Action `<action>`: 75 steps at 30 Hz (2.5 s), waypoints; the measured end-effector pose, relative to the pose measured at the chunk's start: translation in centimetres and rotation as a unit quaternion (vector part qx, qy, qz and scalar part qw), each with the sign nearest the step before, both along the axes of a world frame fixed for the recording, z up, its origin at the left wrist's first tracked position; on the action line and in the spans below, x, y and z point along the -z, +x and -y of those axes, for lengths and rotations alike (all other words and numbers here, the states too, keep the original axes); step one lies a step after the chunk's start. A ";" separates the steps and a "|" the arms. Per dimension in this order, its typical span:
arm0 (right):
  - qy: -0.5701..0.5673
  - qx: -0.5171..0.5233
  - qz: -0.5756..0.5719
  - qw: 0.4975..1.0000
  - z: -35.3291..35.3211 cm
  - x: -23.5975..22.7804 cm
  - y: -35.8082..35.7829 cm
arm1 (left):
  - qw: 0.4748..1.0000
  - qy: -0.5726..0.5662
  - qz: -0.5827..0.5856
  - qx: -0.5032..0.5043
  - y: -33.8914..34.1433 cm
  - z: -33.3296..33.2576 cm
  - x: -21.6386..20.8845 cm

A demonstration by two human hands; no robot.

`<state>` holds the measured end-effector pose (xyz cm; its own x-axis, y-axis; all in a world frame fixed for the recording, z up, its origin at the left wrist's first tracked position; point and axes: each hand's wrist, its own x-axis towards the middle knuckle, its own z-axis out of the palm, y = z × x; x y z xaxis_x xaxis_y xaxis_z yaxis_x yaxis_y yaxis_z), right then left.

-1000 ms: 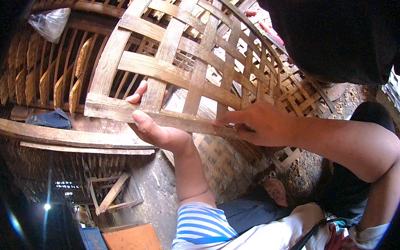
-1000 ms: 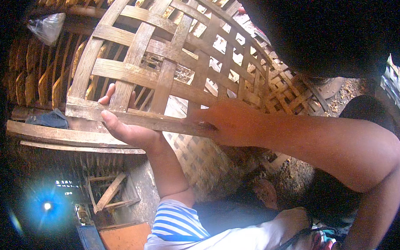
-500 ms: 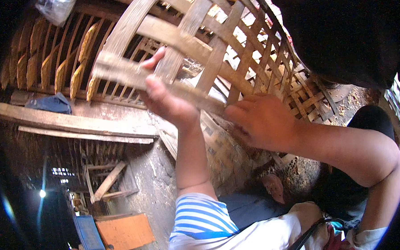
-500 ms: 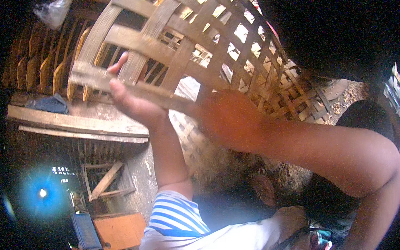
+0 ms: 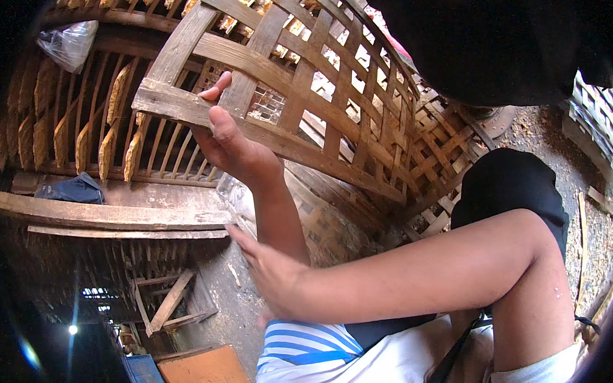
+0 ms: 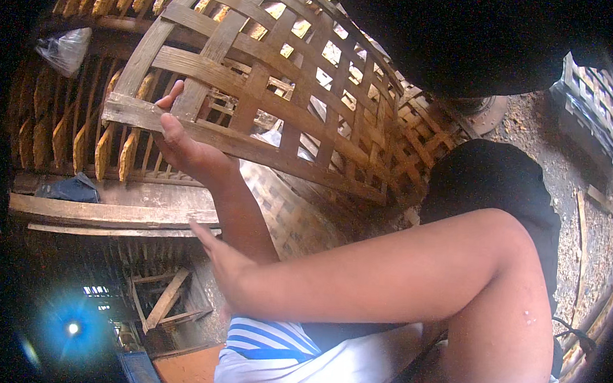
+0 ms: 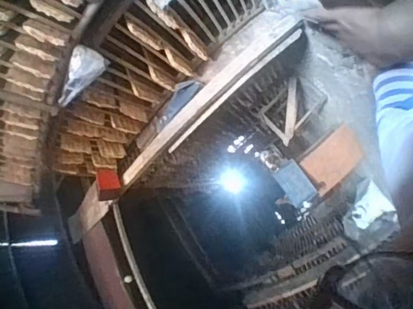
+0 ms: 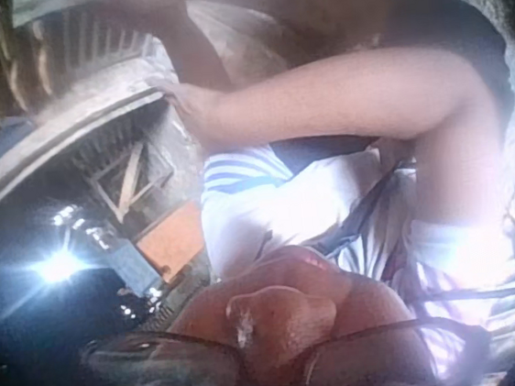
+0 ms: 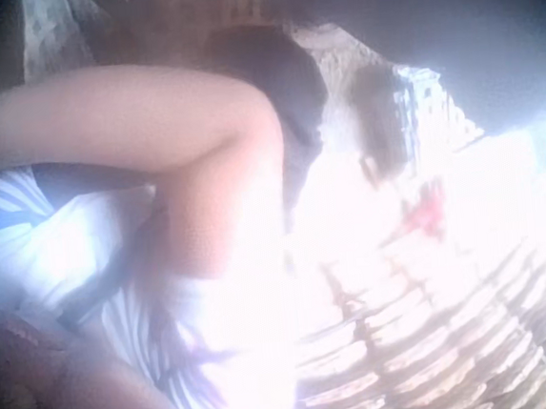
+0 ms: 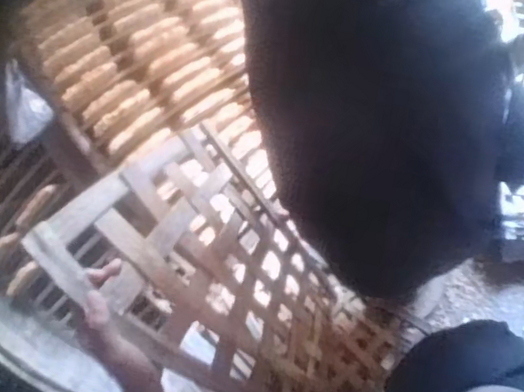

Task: The person assembles a wooden lattice tray by hand, fitting slats into place and adjusting the frame. They then place a plastic sheet over the tray and handle additional trays and plastic bags nearby.

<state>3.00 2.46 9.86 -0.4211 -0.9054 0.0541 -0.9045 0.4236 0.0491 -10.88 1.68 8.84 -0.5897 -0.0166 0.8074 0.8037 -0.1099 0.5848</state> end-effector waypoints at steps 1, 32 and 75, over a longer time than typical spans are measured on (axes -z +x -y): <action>0.003 0.031 -0.059 0.998 0.0 0.3 -0.5 | 0.999 -0.019 -0.003 -0.030 -0.1 0.8 0.2; -0.333 0.168 0.139 0.918 -13.0 6.8 -8.8 | 0.995 0.049 0.028 -0.077 1.1 2.2 0.4; -0.317 0.096 -0.059 0.942 -14.5 2.2 -8.0 | 0.988 -0.038 0.044 -0.146 2.5 0.9 0.0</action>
<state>-4.99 16.93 7.66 -0.5299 -0.5833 0.6156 -0.8129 0.5561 -0.1729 -8.42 0.79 8.87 -0.6367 -0.1374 0.7588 0.7403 0.1664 0.6513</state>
